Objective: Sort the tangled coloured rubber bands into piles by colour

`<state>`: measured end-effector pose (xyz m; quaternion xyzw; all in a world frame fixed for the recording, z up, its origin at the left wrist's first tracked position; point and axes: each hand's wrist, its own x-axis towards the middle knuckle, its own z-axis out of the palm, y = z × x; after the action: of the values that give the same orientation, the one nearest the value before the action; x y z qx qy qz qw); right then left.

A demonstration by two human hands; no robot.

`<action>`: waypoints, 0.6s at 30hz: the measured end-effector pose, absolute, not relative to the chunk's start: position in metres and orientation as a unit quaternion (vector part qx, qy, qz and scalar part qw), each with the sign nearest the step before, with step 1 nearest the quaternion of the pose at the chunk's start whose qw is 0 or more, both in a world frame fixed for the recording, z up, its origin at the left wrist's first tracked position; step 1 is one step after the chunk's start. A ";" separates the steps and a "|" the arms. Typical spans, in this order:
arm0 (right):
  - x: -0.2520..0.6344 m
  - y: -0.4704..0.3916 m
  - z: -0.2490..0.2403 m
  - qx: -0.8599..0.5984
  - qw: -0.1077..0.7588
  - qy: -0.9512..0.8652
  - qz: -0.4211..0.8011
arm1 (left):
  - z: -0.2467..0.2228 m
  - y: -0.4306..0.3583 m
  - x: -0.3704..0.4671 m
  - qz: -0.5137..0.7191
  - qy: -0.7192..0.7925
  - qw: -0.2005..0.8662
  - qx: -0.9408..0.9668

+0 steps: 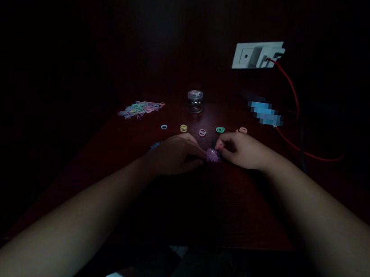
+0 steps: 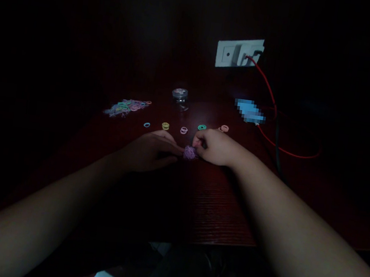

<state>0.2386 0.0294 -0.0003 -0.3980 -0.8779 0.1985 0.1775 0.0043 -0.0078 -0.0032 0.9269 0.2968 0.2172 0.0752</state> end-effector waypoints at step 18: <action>0.240 0.033 -0.003 -0.396 0.201 -0.871 0.208 | -0.003 -0.005 0.002 0.224 0.293 0.071 0.927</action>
<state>0.2400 0.0333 -0.0028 -0.3963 -0.8713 0.2080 0.2012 0.0022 -0.0047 -0.0031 0.9267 0.2929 0.2244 0.0708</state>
